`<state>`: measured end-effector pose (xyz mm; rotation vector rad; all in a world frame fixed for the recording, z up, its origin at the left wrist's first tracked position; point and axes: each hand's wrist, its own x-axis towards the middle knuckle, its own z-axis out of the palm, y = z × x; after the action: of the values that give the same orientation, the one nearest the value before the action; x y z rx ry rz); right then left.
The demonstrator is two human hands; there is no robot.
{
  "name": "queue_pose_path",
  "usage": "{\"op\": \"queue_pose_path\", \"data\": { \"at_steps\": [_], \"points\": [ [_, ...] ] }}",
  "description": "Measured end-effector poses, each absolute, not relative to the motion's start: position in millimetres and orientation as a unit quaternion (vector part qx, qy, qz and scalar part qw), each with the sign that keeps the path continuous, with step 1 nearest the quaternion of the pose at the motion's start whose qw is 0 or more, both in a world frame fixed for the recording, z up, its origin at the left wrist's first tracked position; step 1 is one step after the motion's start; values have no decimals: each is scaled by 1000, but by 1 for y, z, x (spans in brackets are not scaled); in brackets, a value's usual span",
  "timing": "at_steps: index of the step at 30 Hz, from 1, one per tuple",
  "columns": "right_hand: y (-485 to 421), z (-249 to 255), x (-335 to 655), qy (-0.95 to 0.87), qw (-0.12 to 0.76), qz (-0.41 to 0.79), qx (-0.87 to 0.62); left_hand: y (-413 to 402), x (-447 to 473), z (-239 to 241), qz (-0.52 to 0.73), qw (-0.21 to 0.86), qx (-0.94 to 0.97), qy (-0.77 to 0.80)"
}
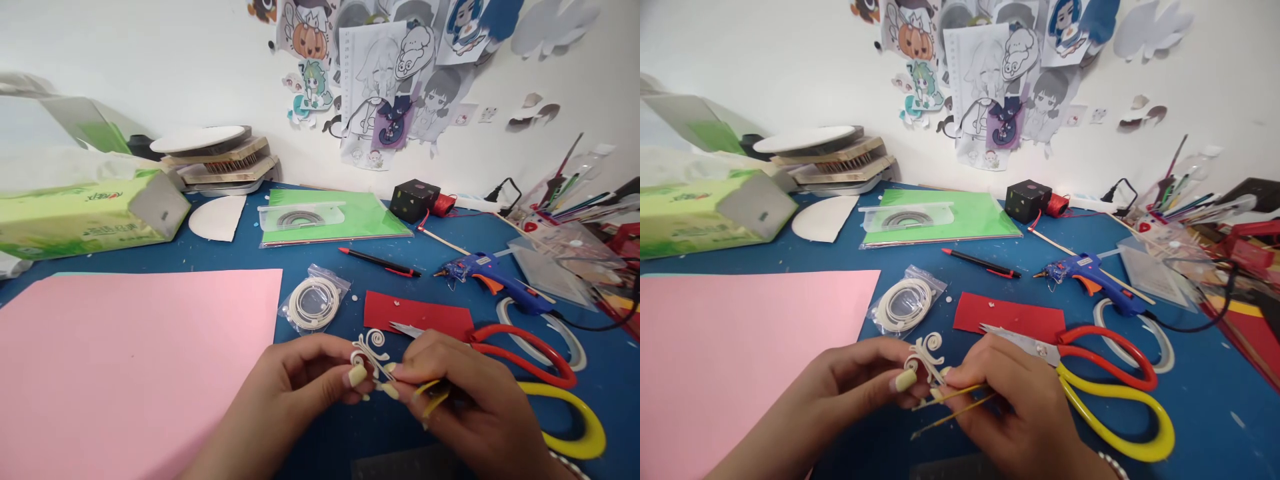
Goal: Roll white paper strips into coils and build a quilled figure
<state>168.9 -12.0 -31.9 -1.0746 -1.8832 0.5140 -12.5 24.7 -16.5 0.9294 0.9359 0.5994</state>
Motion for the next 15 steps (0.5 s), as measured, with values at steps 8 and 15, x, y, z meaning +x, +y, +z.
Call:
{"op": "queue_pose_path", "data": {
  "at_steps": [8,15],
  "points": [
    [-11,-26,172,-759,411,260,-433,27,-14,-13,280,740,435,430],
    [-12,-29,176,-703,402,290,-510,27,-17,-16,277,739,456,411]
  ]
}}
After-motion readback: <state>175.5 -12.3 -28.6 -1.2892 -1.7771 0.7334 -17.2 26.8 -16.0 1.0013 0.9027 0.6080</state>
